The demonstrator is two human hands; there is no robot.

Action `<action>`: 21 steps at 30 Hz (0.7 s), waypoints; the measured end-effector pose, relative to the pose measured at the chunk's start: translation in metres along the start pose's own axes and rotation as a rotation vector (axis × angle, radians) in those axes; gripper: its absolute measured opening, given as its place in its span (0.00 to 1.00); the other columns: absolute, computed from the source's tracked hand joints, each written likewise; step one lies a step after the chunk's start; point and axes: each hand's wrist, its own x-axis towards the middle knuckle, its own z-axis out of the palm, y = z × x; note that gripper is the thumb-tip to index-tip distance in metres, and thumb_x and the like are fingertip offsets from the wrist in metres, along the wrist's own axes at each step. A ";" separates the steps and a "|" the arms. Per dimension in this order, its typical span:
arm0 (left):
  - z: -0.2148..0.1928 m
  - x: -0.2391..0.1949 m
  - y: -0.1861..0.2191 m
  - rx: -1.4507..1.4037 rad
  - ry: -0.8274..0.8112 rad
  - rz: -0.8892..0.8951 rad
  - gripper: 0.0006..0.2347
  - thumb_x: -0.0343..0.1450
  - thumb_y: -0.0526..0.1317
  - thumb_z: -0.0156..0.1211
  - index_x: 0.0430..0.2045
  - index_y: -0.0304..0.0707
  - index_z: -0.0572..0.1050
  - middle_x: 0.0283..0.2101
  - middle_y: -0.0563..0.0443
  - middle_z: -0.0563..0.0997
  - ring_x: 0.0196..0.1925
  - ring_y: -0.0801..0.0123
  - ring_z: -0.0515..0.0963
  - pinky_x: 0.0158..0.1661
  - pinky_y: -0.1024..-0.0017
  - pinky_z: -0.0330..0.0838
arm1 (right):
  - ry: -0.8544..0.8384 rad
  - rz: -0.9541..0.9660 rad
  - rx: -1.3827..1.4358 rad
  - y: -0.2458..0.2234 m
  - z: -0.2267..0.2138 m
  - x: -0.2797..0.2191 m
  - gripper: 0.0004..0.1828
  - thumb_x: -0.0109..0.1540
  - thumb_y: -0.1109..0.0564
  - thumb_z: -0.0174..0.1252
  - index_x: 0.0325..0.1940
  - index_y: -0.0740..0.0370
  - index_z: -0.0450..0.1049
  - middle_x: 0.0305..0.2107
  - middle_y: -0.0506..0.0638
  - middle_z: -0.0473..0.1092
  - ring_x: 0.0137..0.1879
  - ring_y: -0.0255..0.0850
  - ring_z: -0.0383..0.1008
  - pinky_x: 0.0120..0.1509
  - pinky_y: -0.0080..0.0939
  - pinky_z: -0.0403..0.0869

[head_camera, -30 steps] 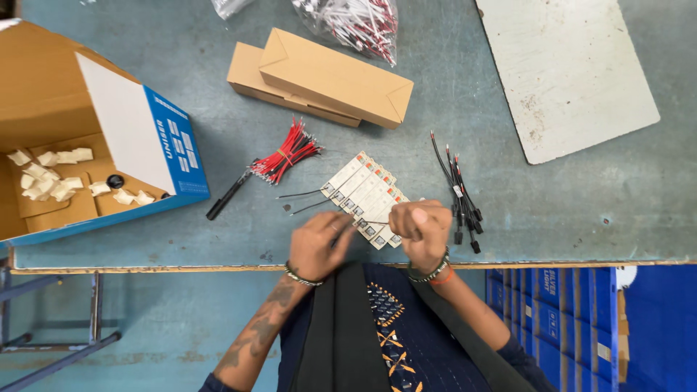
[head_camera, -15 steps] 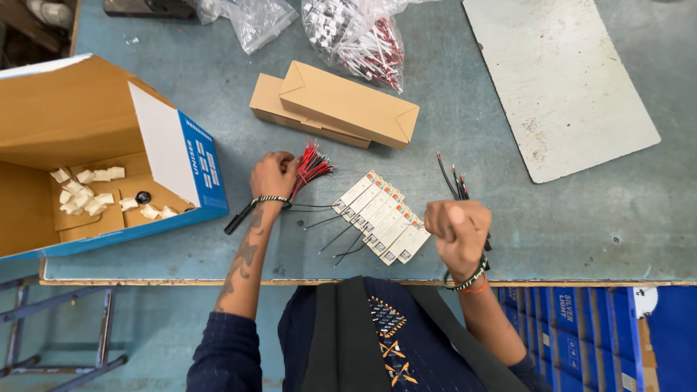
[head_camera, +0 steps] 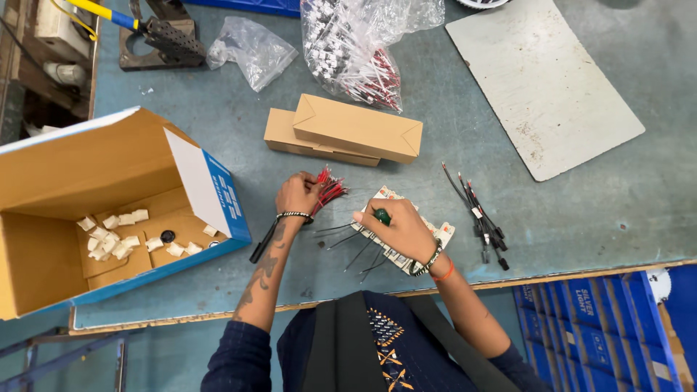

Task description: The person uses a screwdriver to attach red and black wires to a row of small white circuit boards on a workbench. They repeatedly insert wires into terminals and tighten them, handling multiple boards in sequence.

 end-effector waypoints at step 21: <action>0.011 -0.015 -0.008 -0.367 0.105 0.203 0.06 0.65 0.37 0.71 0.32 0.37 0.82 0.31 0.51 0.81 0.29 0.67 0.82 0.32 0.70 0.74 | 0.111 0.193 -0.134 0.011 0.024 0.022 0.21 0.62 0.45 0.60 0.28 0.66 0.76 0.16 0.57 0.64 0.23 0.47 0.63 0.30 0.47 0.64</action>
